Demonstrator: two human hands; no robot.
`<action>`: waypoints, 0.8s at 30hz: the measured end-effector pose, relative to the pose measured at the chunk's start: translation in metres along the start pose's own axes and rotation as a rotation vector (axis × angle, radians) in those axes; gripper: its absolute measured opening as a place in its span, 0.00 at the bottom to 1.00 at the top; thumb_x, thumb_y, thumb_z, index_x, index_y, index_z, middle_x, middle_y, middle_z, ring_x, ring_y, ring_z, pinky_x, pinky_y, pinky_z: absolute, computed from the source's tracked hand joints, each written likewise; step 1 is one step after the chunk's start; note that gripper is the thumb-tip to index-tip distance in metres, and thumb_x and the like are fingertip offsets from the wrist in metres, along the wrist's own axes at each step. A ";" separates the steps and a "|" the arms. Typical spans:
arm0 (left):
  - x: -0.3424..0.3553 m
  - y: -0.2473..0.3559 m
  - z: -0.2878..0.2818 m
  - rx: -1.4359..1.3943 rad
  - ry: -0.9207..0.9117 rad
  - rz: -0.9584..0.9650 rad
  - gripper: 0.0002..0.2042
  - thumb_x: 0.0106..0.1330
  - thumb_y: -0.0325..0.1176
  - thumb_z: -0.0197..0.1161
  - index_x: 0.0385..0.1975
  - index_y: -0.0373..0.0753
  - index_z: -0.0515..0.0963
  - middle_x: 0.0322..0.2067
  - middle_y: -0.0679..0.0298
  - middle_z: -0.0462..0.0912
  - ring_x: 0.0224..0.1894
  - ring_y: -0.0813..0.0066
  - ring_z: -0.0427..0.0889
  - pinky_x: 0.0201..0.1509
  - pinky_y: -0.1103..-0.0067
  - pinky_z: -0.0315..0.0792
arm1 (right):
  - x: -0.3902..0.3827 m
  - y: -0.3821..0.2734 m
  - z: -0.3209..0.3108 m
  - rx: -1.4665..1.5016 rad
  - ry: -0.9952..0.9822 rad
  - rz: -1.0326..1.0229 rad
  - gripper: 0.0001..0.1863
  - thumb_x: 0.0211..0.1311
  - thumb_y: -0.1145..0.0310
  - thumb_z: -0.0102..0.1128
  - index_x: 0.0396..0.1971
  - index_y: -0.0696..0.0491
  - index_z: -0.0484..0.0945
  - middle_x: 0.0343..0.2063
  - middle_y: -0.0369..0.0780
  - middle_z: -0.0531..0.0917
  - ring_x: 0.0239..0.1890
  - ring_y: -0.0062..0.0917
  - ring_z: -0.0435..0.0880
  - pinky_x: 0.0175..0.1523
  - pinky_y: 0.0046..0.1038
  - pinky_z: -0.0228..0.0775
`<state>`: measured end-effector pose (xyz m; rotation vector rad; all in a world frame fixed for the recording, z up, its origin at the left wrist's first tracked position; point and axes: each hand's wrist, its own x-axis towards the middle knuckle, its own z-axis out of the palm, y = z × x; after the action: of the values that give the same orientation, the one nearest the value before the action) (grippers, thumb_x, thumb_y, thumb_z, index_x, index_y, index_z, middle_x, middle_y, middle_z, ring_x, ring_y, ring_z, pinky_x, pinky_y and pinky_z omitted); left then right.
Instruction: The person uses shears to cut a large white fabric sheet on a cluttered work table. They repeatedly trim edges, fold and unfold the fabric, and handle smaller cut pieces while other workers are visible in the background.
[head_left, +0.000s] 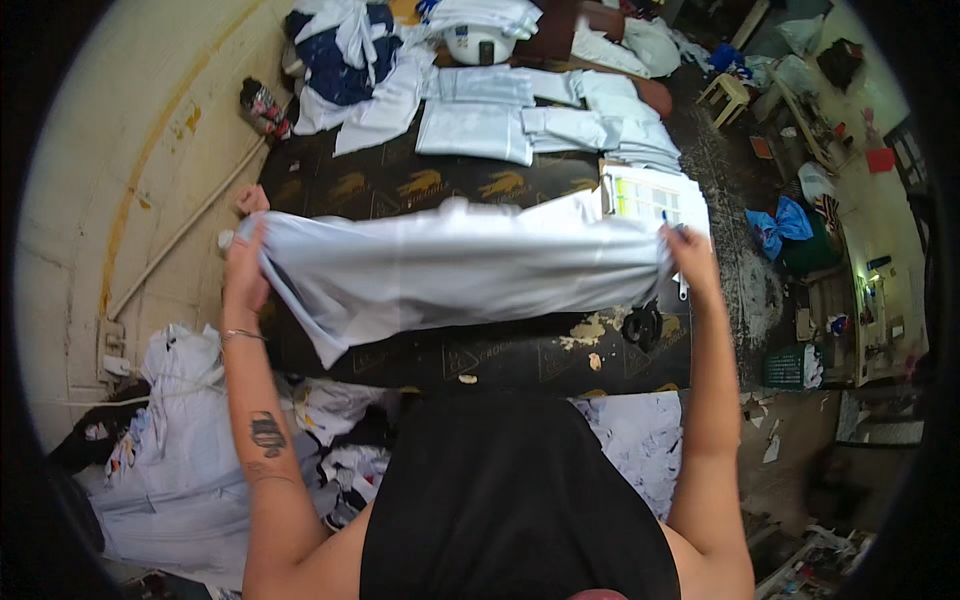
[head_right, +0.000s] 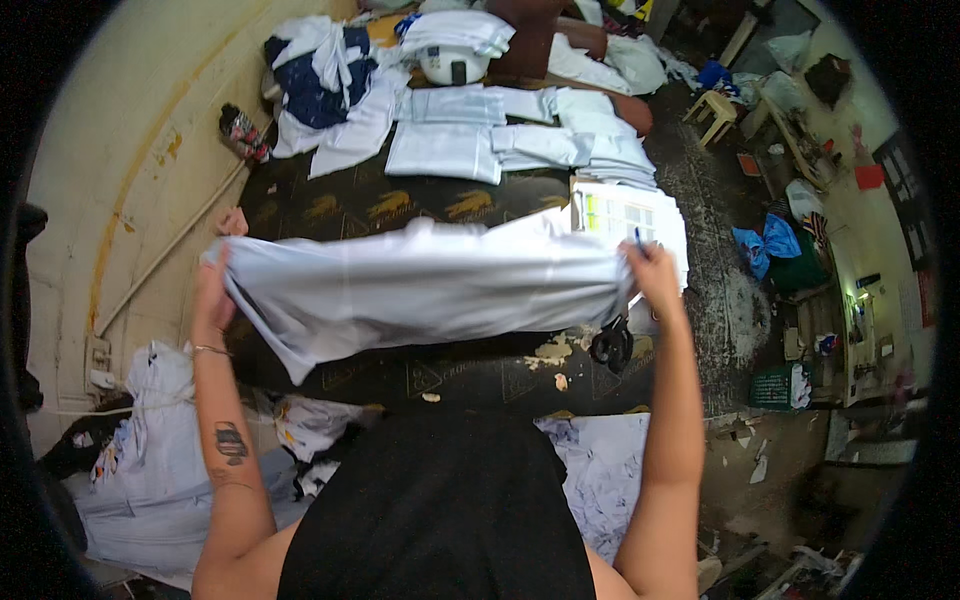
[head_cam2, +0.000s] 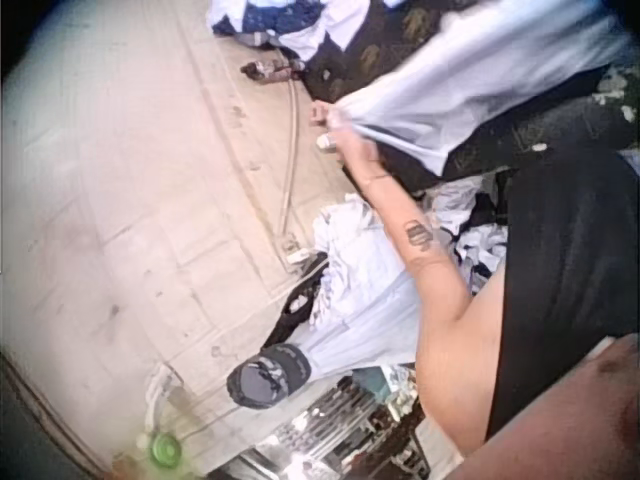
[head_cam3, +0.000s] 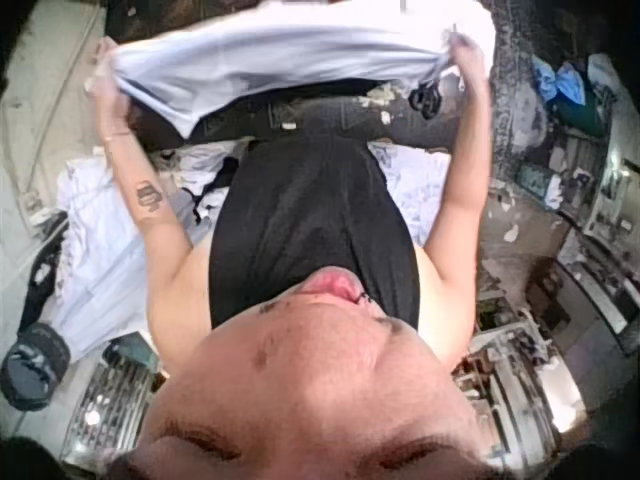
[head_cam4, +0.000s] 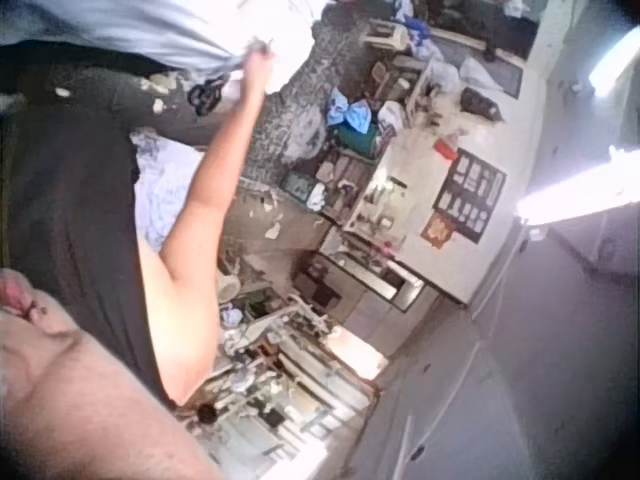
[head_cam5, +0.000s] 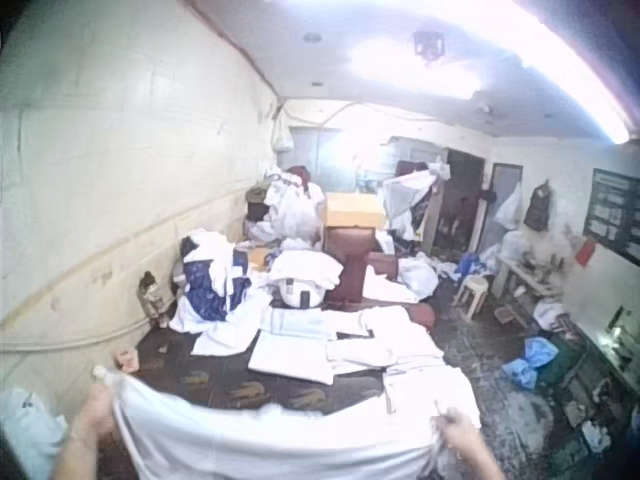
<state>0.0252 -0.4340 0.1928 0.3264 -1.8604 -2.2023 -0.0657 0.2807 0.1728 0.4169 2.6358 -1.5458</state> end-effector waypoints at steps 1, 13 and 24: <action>0.023 0.032 0.001 0.100 0.023 0.169 0.14 0.81 0.43 0.63 0.53 0.39 0.83 0.46 0.66 0.89 0.49 0.76 0.86 0.55 0.73 0.82 | 0.019 -0.033 -0.025 -0.146 0.116 -0.123 0.17 0.74 0.56 0.69 0.37 0.57 0.88 0.24 0.32 0.85 0.22 0.14 0.76 0.30 0.24 0.69; 0.122 0.350 0.046 0.281 0.304 0.603 0.22 0.76 0.55 0.67 0.51 0.40 0.85 0.49 0.66 0.86 0.55 0.75 0.81 0.63 0.75 0.73 | 0.029 -0.250 -0.206 0.031 -0.006 -0.356 0.15 0.74 0.55 0.70 0.45 0.51 0.86 0.36 0.31 0.86 0.38 0.13 0.83 0.46 0.22 0.77; 0.147 0.395 0.043 0.401 0.179 0.539 0.25 0.72 0.52 0.72 0.55 0.34 0.83 0.52 0.61 0.86 0.57 0.71 0.80 0.68 0.74 0.69 | 0.020 -0.296 -0.249 0.170 0.396 -0.797 0.16 0.81 0.55 0.62 0.48 0.53 0.81 0.39 0.30 0.83 0.41 0.11 0.78 0.48 0.18 0.72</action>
<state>-0.1128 -0.5052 0.5867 0.0688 -1.9866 -1.4067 -0.1404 0.3634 0.5438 -0.4471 3.2044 -2.0654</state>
